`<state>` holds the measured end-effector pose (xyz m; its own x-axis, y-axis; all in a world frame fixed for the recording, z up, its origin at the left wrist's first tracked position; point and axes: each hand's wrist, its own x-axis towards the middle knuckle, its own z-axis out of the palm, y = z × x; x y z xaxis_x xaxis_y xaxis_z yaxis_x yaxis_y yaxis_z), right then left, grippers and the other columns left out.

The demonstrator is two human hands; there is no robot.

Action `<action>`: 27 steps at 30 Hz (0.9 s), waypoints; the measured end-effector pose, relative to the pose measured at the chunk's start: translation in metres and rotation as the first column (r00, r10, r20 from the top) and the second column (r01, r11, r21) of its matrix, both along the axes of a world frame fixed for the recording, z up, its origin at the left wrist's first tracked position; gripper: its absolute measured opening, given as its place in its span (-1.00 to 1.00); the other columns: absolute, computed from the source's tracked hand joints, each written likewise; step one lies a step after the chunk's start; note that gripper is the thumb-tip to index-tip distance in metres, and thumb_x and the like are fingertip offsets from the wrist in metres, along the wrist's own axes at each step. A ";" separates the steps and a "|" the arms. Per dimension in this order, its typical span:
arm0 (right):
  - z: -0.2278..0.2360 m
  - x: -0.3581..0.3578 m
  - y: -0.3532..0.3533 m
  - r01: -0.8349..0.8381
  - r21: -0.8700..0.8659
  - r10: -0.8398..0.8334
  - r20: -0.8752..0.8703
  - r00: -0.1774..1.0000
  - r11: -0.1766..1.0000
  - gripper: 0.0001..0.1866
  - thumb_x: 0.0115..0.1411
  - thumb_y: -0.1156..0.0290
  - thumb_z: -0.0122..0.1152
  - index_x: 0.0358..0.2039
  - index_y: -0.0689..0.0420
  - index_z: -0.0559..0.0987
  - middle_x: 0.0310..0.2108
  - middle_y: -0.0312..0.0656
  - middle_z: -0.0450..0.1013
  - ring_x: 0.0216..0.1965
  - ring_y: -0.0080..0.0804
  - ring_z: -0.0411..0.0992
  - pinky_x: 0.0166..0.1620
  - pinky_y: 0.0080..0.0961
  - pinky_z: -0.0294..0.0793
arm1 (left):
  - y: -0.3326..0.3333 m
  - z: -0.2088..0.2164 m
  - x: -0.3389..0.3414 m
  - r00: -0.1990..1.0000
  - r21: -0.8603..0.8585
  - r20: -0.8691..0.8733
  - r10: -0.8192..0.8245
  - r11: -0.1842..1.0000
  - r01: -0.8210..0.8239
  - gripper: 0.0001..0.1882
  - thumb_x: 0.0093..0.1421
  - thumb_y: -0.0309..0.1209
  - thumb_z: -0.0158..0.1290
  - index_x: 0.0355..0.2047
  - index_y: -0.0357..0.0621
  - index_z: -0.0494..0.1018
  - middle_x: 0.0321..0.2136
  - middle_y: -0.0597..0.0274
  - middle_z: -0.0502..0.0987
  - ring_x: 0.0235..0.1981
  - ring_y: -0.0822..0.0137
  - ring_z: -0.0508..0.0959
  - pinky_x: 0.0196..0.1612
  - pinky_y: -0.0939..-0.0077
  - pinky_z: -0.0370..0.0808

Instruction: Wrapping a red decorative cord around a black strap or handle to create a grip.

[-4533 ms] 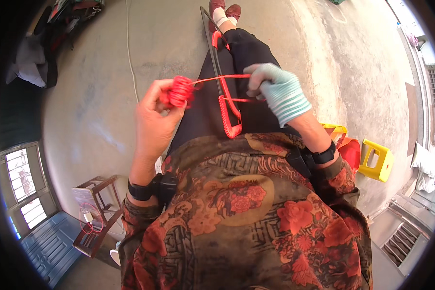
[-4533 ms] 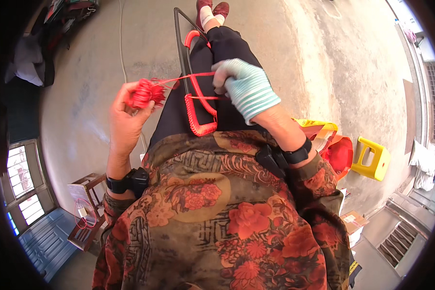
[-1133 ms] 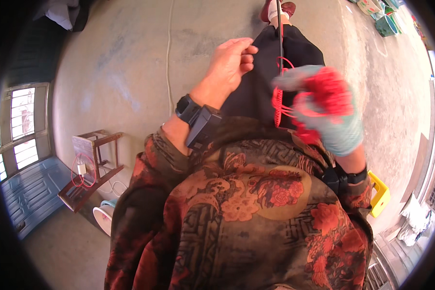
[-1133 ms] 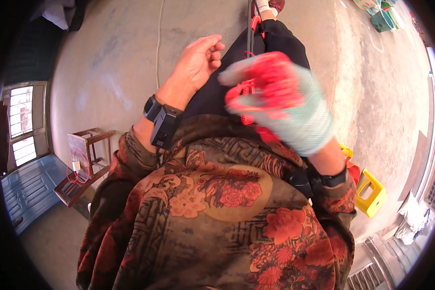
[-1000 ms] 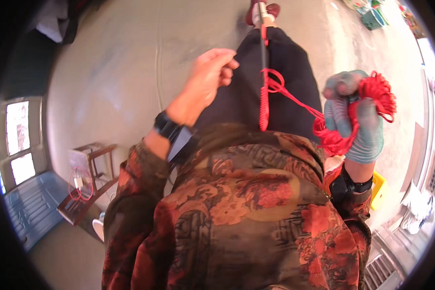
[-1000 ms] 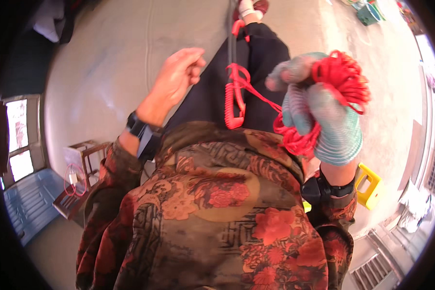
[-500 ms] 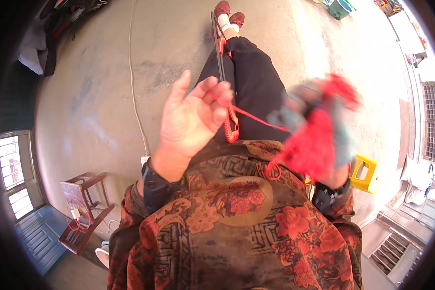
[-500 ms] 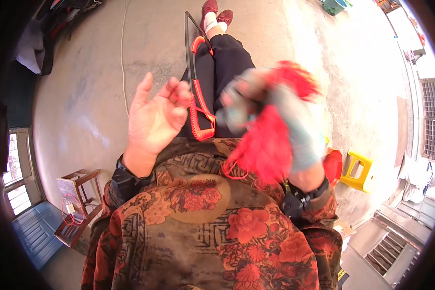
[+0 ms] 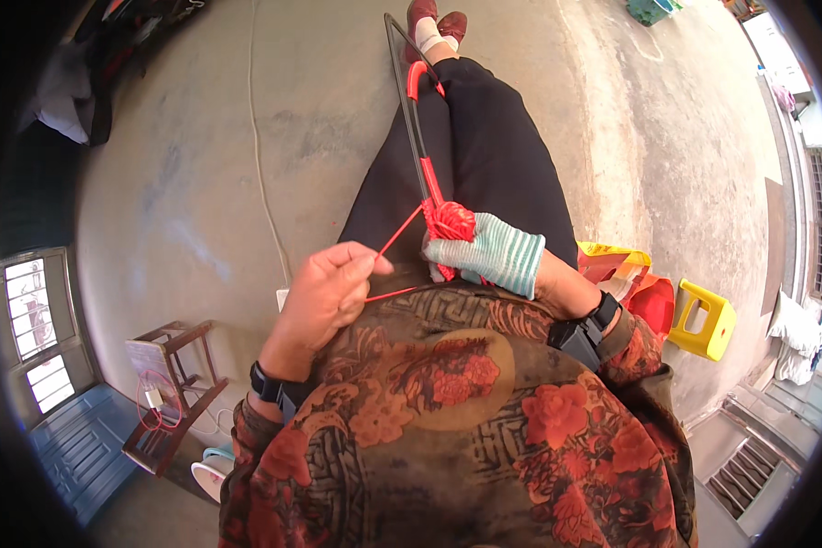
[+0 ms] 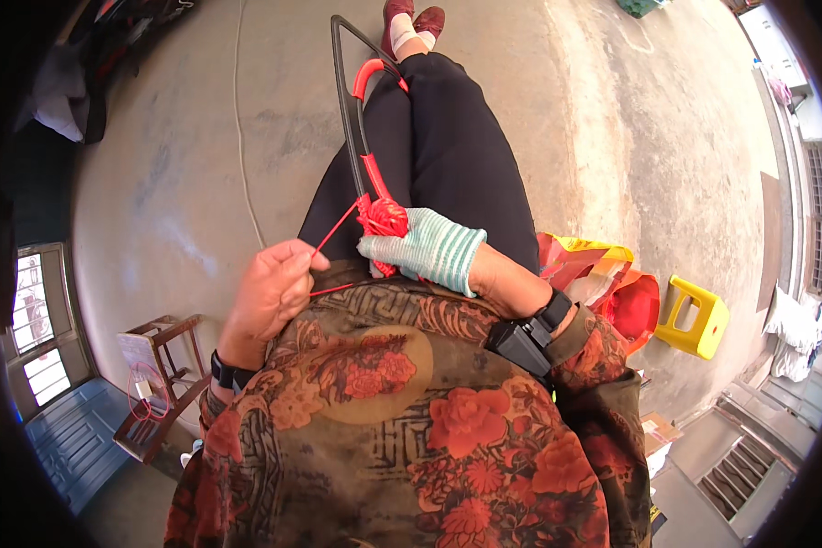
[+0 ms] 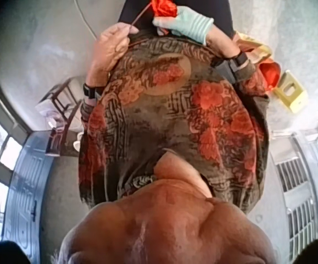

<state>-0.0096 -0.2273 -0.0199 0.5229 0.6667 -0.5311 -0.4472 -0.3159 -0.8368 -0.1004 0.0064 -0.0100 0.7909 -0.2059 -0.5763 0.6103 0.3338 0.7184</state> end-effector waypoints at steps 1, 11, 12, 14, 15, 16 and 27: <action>0.001 -0.003 -0.002 -0.009 0.005 0.009 0.047 0.999 1.000 -0.63 0.28 0.05 0.24 -0.44 0.12 0.61 -0.56 -0.37 0.51 -0.57 -0.64 0.34 -0.45 -0.59 0.34 | 0.000 0.003 -0.005 1.000 0.026 0.013 -0.026 0.999 0.026 -0.77 0.42 -0.32 -0.02 -0.20 -0.26 0.51 -0.72 0.52 0.25 -0.76 0.70 0.12 -0.69 0.77 0.01; -0.028 0.056 -0.116 0.867 0.454 -0.824 -0.397 0.404 0.207 -0.51 0.34 -0.05 0.15 -0.09 0.17 0.47 -0.36 -0.24 0.48 -0.49 -0.51 0.43 -0.46 -0.56 0.46 | -0.003 0.014 0.002 0.993 -0.271 0.086 -0.078 0.958 0.098 -0.72 0.44 -0.30 -0.11 -0.34 -0.22 0.44 -0.72 0.35 0.35 -0.81 0.56 0.18 -0.70 0.69 0.11; -0.024 0.060 -0.134 0.815 0.522 -0.779 -0.390 0.490 0.251 -0.51 0.34 -0.06 0.15 -0.07 0.17 0.47 -0.33 -0.21 0.49 -0.46 -0.49 0.44 -0.44 -0.54 0.48 | -0.004 0.015 0.005 0.990 -0.351 0.134 -0.034 0.933 0.080 -0.72 0.44 -0.30 -0.12 -0.34 -0.22 0.43 -0.71 0.31 0.36 -0.82 0.52 0.20 -0.69 0.67 0.15; -0.013 0.054 -0.153 0.849 0.382 -0.887 -0.133 0.442 0.365 -0.44 0.31 -0.09 0.18 0.02 0.17 0.45 -0.31 -0.18 0.50 -0.42 -0.47 0.46 -0.37 -0.50 0.51 | -0.006 0.014 0.022 0.944 -0.472 0.314 0.101 0.879 0.063 -0.72 0.43 -0.28 -0.12 -0.17 -0.26 0.45 -0.28 0.04 0.54 -0.38 0.30 0.54 -0.47 0.56 0.47; -0.012 0.054 -0.152 0.845 0.349 -0.885 -0.083 0.458 0.405 -0.43 0.27 0.03 0.27 0.10 0.18 0.41 -0.28 -0.16 0.53 -0.35 -0.46 0.50 -0.30 -0.43 0.57 | -0.012 0.014 0.025 0.923 -0.442 0.318 0.219 0.895 -0.060 -0.69 0.43 -0.25 -0.12 -0.10 -0.28 0.45 -0.09 -0.03 0.54 -0.16 0.22 0.60 -0.40 0.52 0.55; -0.015 0.050 -0.143 0.804 0.355 -0.858 -0.008 0.513 0.477 -0.45 0.26 0.08 0.29 0.10 0.19 0.42 -0.26 -0.15 0.53 -0.32 -0.44 0.51 -0.26 -0.42 0.58 | -0.016 0.011 0.035 0.914 -0.363 0.347 0.212 0.929 -0.078 -0.67 0.43 -0.25 -0.12 -0.05 -0.28 0.44 -0.01 -0.02 0.50 -0.04 0.20 0.55 -0.31 0.49 0.56; 0.006 0.023 -0.034 0.095 -0.560 0.460 0.755 0.467 0.823 -0.64 -0.01 0.17 0.46 -0.25 0.09 0.64 -0.36 -0.06 0.49 -0.33 -0.02 0.50 -0.24 -0.22 0.50 | -0.035 -0.033 0.064 0.953 0.162 0.204 -0.225 0.968 0.194 -0.63 0.35 -0.43 0.01 0.12 -0.29 0.37 -0.07 0.19 0.54 -0.17 0.41 0.60 -0.27 0.56 0.59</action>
